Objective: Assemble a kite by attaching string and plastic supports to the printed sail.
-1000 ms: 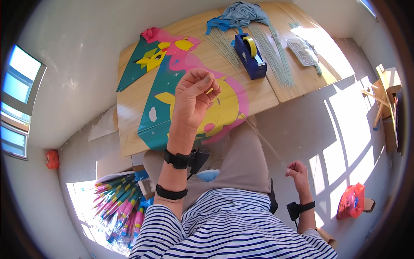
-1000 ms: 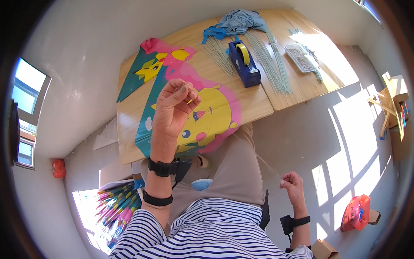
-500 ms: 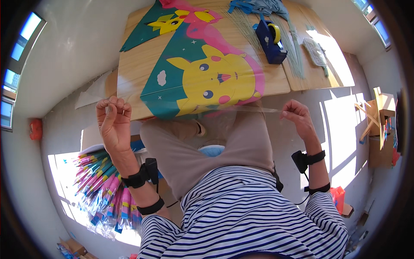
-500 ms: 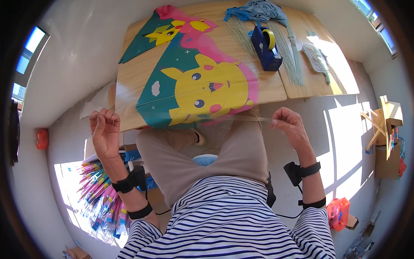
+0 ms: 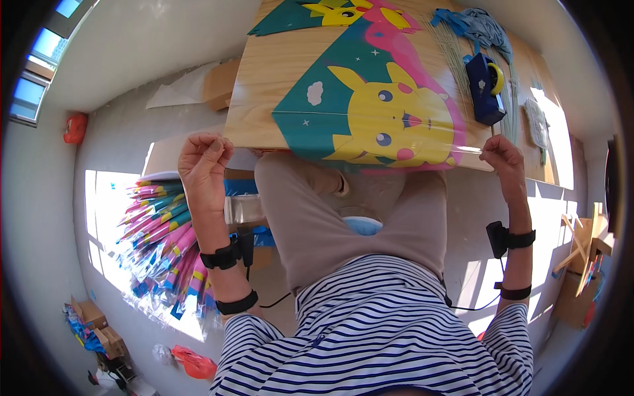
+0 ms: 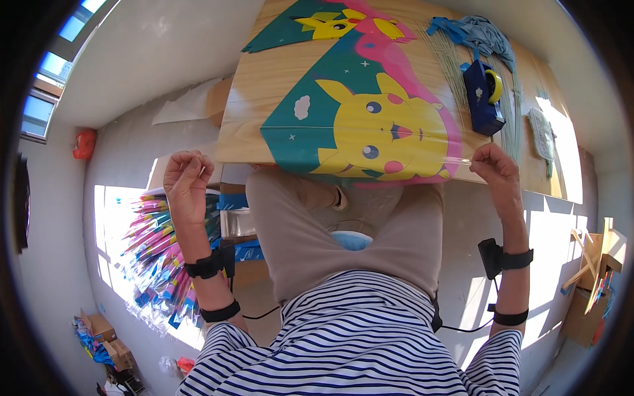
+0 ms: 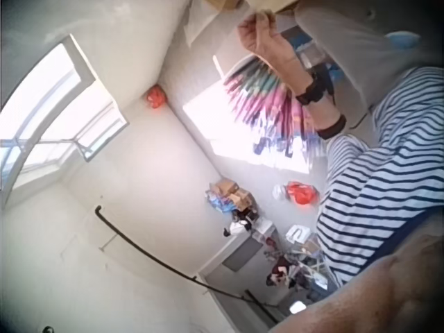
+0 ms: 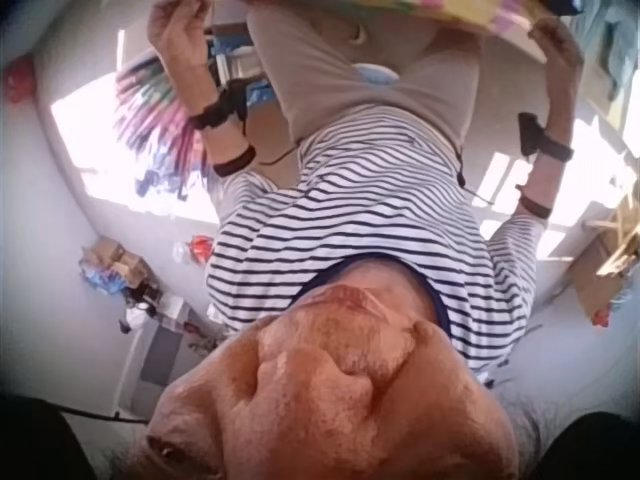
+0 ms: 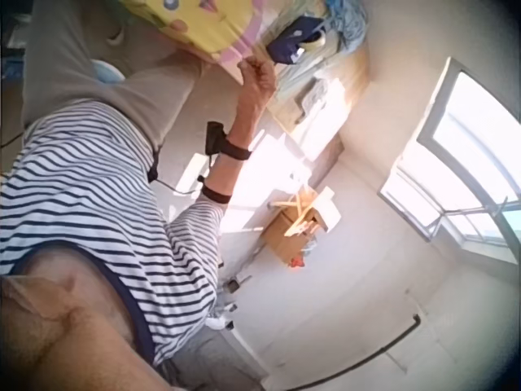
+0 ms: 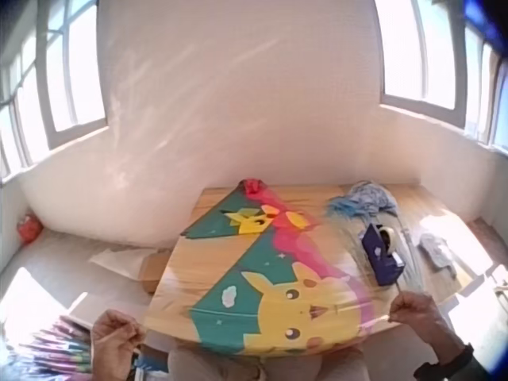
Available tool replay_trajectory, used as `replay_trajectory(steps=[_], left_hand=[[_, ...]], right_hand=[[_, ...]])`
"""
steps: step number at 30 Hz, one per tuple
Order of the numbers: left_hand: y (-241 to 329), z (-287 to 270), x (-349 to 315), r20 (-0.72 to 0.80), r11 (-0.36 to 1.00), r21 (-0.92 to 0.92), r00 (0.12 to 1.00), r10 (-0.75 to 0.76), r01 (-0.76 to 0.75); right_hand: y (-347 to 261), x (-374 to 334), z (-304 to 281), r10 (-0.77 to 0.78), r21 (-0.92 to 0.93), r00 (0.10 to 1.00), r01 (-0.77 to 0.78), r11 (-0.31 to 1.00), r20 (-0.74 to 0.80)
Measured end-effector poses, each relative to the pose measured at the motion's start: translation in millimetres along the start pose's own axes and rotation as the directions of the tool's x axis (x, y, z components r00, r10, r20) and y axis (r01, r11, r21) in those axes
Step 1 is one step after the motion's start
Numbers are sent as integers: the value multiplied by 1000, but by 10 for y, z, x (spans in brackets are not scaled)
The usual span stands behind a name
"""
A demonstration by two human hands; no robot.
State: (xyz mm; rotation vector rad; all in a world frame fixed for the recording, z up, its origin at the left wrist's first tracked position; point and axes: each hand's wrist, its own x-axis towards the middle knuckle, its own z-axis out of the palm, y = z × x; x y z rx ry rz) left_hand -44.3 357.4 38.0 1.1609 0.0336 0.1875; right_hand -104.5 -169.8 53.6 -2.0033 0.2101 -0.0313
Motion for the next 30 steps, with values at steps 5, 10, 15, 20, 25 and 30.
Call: replay_trajectory(steps=[5, 10, 15, 20, 25, 30], left_hand=[[-108, -72, 110, -66, 997, 71, 998, 16, -11], [-195, -74, 295, 21, 1000, 27, 1000, 4, -5], [-210, -80, 428, -45, 996, 90, 999, 29, -25], [-271, -82, 575, -53, 981, 192, 999, 6, 5], [-399, -26, 754, -72, 966, 247, 995, -63, 79], [-521, -159, 945, -118, 948, 282, 986, -115, 145]], right_hand=[[-30, 82, 59, -47, 33, 998, 48, 998, -31], [-15, 207, -9, -48, 171, 999, 46, 984, 10], [41, 478, 84, -99, 179, 995, 101, 979, -18], [295, 804, 133, -107, 156, 994, 106, 982, -2], [544, 1128, 209, 8, 86, 991, -19, 996, 131], [612, 1347, 324, 109, -71, 978, -97, 993, 180]])
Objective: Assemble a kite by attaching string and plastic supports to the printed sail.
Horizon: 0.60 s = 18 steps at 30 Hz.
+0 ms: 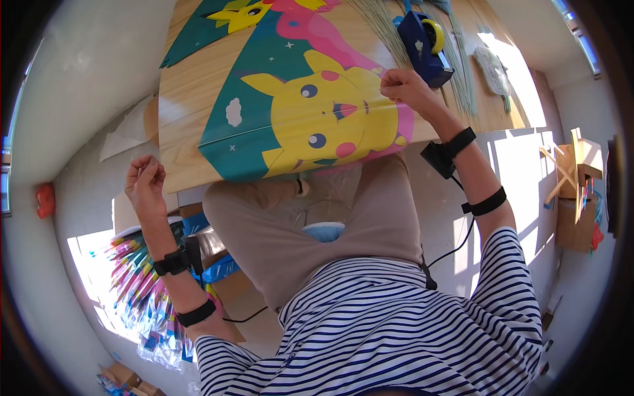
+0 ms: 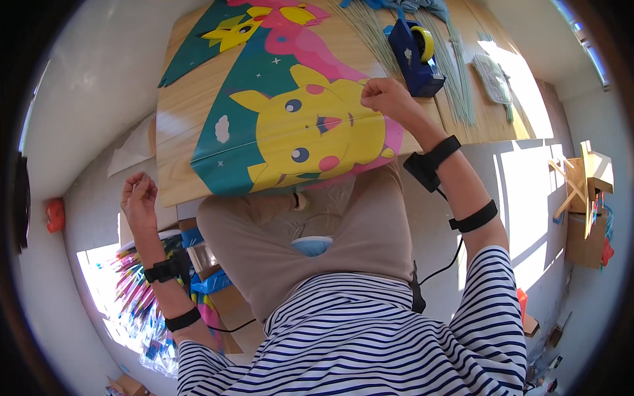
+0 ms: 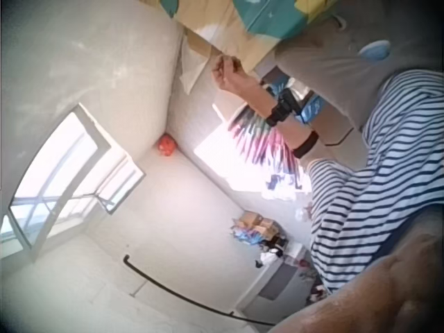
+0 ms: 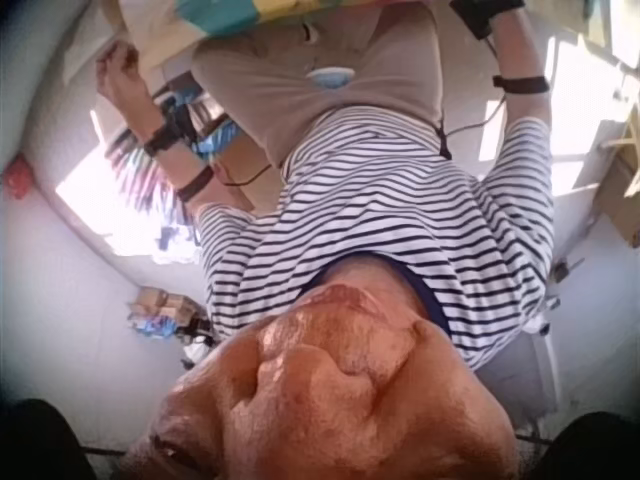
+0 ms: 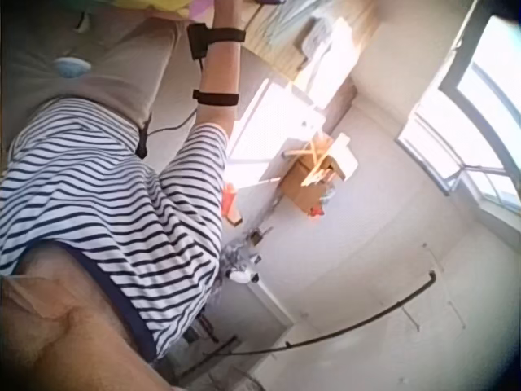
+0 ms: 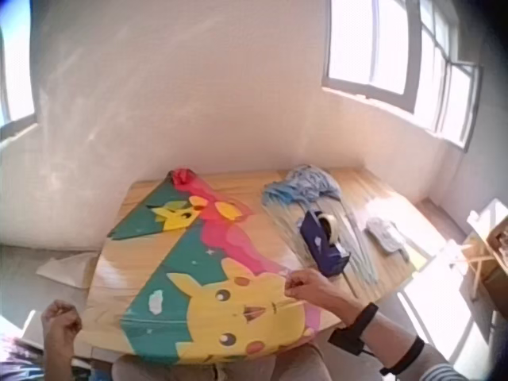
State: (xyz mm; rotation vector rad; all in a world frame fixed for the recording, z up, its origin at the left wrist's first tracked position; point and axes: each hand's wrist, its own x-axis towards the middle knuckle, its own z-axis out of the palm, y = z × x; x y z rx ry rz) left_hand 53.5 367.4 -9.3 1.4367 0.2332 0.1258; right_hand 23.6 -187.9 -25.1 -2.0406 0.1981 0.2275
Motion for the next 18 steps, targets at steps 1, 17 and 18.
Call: replay_trajectory(steps=[1, 17, 18], left_hand=[[-8, 14, 21, 3, 1000, 9, 1000, -13, 13], [-169, 65, 169, -19, 995, 22, 995, -100, 101], [-174, 55, 174, -14, 995, 20, 995, -99, 100]], right_hand=[[15, 36, 4, 26, 20, 1000, -26, 999, 1], [319, 320, 152, 39, -147, 999, -39, 988, -9], [329, 323, 153, 34, -149, 999, -34, 988, -7]])
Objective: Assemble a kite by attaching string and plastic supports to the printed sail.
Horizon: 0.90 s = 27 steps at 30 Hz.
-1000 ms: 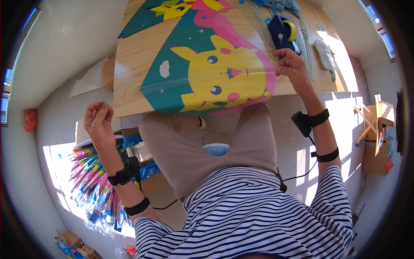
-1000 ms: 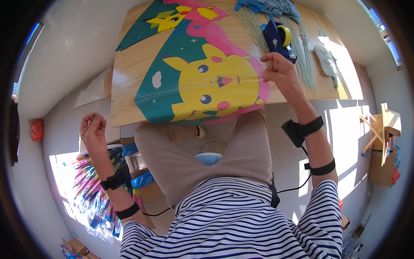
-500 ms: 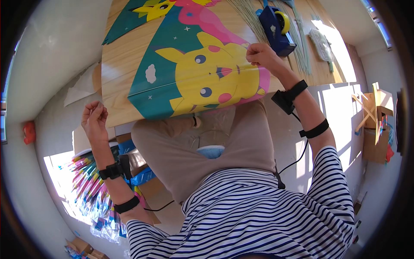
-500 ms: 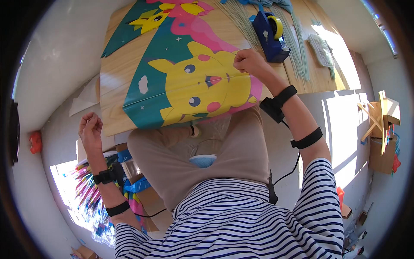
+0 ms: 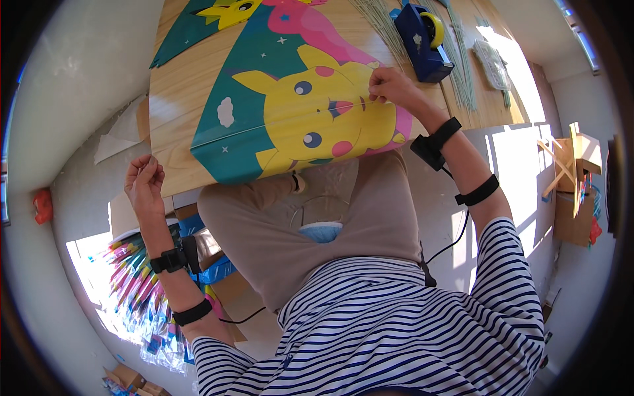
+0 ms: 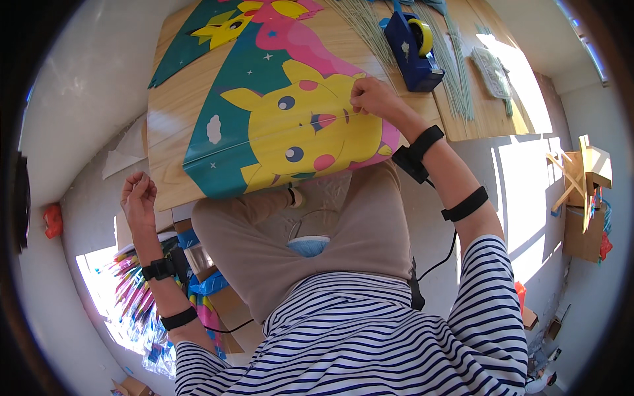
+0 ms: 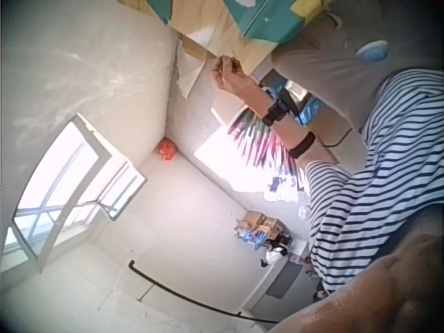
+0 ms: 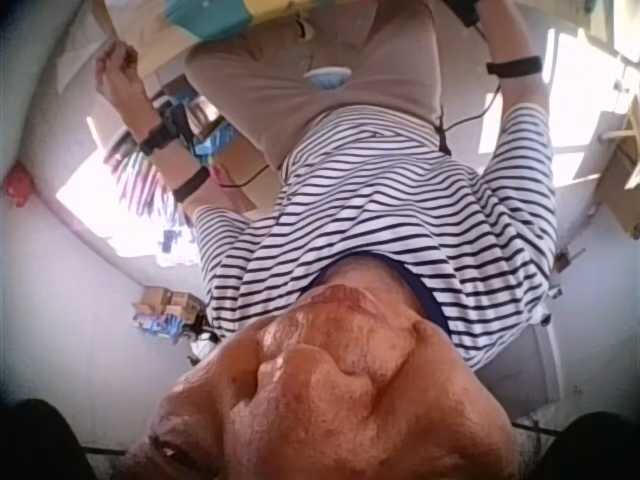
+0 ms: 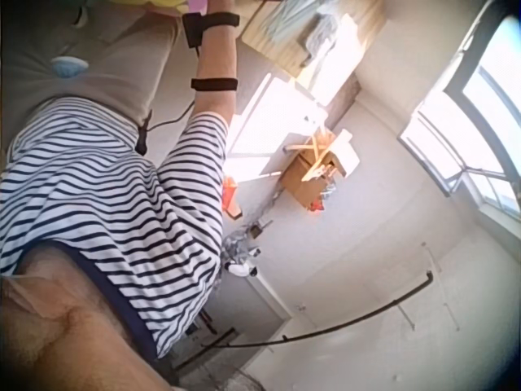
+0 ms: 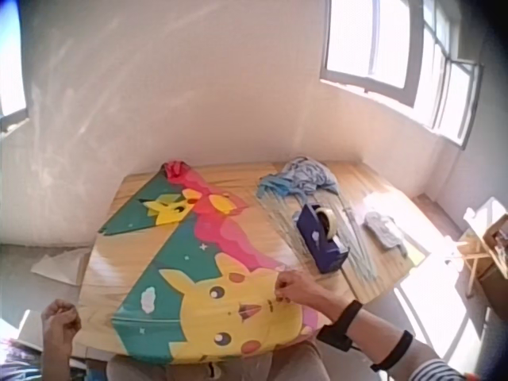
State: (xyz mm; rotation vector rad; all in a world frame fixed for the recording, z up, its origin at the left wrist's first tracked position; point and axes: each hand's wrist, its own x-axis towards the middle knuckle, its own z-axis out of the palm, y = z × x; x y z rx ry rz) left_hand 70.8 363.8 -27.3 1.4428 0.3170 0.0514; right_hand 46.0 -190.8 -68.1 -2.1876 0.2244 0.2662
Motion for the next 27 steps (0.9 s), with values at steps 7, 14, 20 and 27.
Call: replay_trajectory(steps=[7, 14, 20, 27], left_hand=[[-2, 4, -9, 7, 1000, -4, 1000, -5, 5], [-8, 14, -21, 9, 1000, -13, 1000, -10, 10], [-18, -5, 6, 22, 1000, -17, 1000, 2, -2], [-90, 180, 56, 6, 997, 54, 999, -53, 53]], right_hand=[[-25, -38, 10, -11, -22, 1000, 11, 1000, 1], [-1, -27, 13, -10, -23, 1000, 9, 1000, -5], [-91, -48, -32, 13, 58, 1000, -12, 998, -17], [5, 71, -91, 122, -347, 992, -100, 933, 43]])
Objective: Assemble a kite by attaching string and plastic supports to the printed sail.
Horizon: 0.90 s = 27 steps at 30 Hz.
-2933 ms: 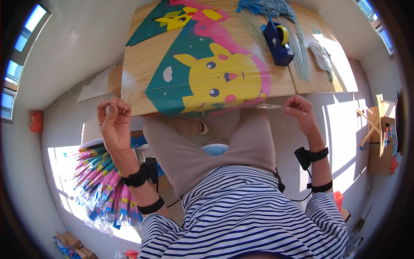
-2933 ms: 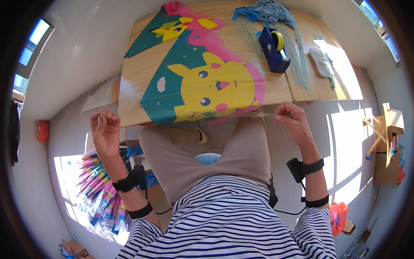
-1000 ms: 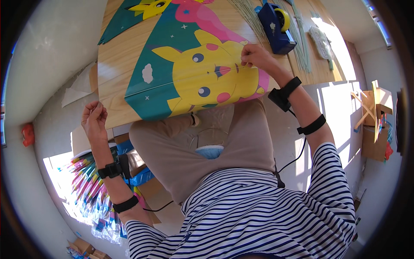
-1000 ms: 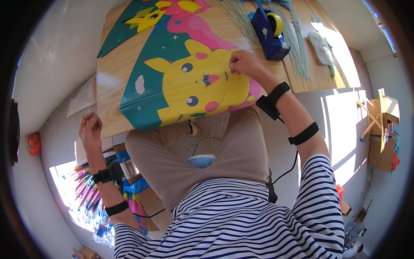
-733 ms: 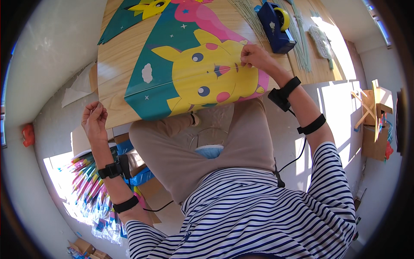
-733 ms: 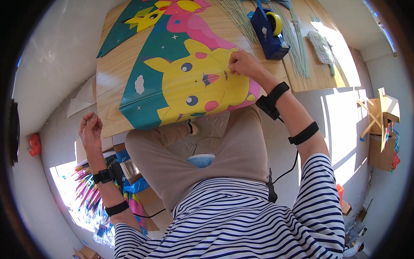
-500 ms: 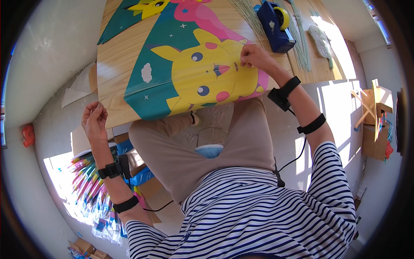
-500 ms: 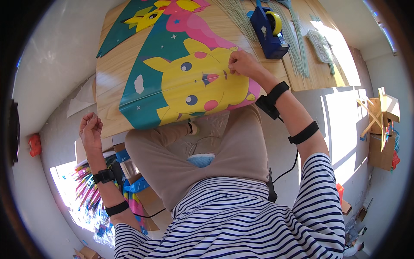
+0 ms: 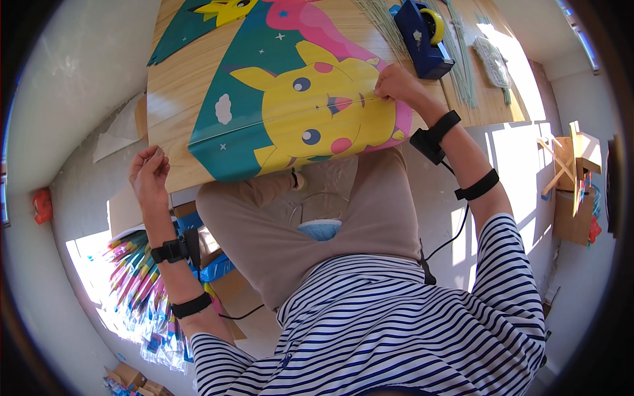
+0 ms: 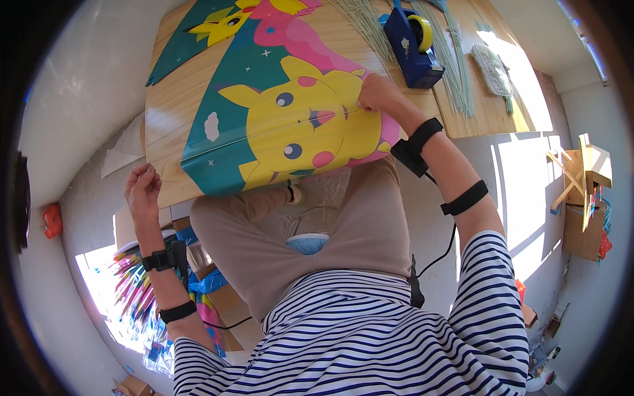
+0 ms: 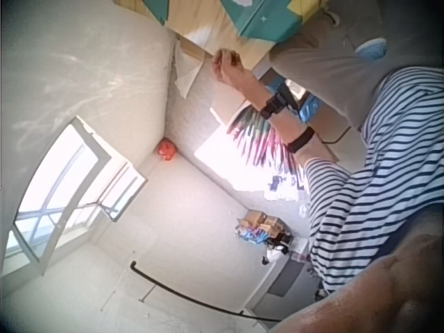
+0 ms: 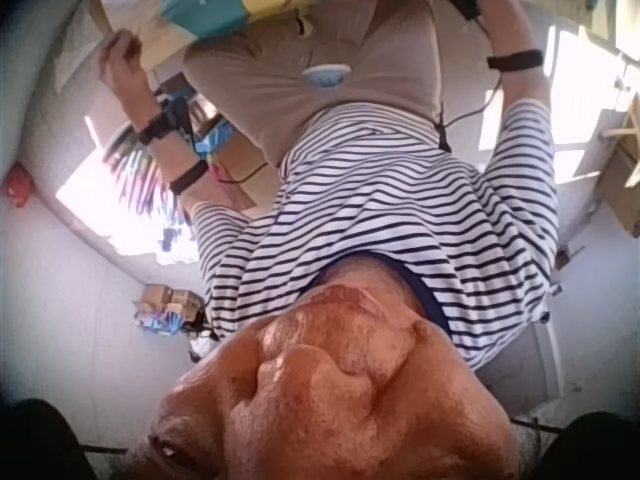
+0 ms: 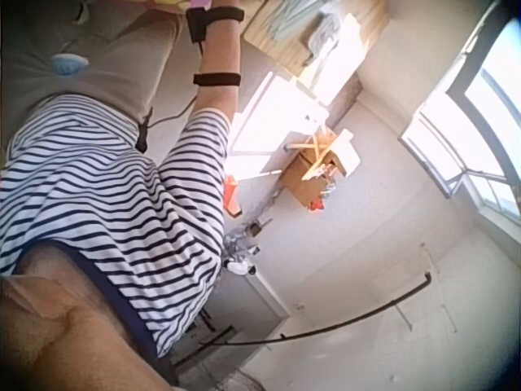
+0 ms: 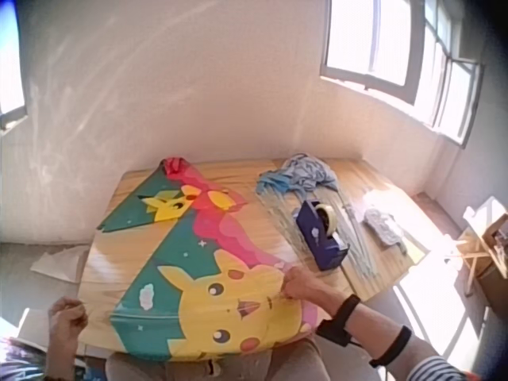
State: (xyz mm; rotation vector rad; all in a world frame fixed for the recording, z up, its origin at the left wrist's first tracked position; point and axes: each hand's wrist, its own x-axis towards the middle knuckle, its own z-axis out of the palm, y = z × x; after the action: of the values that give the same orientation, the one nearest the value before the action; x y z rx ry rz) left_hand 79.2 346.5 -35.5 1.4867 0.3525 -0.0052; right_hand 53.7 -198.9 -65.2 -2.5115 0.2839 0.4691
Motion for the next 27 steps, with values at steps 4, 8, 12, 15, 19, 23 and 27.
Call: replay_trajectory(steps=[4, 8, 12, 15, 19, 23, 27], left_hand=[[-44, 53, 38, -18, 999, 29, 999, -32, 32], [-54, 68, 43, -42, 999, 26, 998, -41, 42], [-18, 104, 97, -32, 994, 87, 998, -58, 61], [-56, 96, 201, -44, 989, 136, 997, -60, 65], [-81, 114, 252, -55, 980, 185, 996, -65, 75], [-131, 176, 294, -47, 981, 176, 996, -71, 78], [-195, 148, 342, -25, 977, 191, 995, -96, 99]], right_hand=[[-26, 70, 26, 31, -203, 999, -36, 979, -26], [-25, 51, 38, 37, -163, 992, -57, 985, -123], [-8, 25, -28, 91, 5, 991, -91, 996, -97], [-27, -16, -43, 114, 153, 990, -100, 983, -84], [-131, -33, -67, 156, 150, 984, -142, 978, -84], [-51, 11, -55, 162, 157, 984, -148, 976, -77], [-31, 13, -52, 153, 230, 984, -129, 965, -89]])
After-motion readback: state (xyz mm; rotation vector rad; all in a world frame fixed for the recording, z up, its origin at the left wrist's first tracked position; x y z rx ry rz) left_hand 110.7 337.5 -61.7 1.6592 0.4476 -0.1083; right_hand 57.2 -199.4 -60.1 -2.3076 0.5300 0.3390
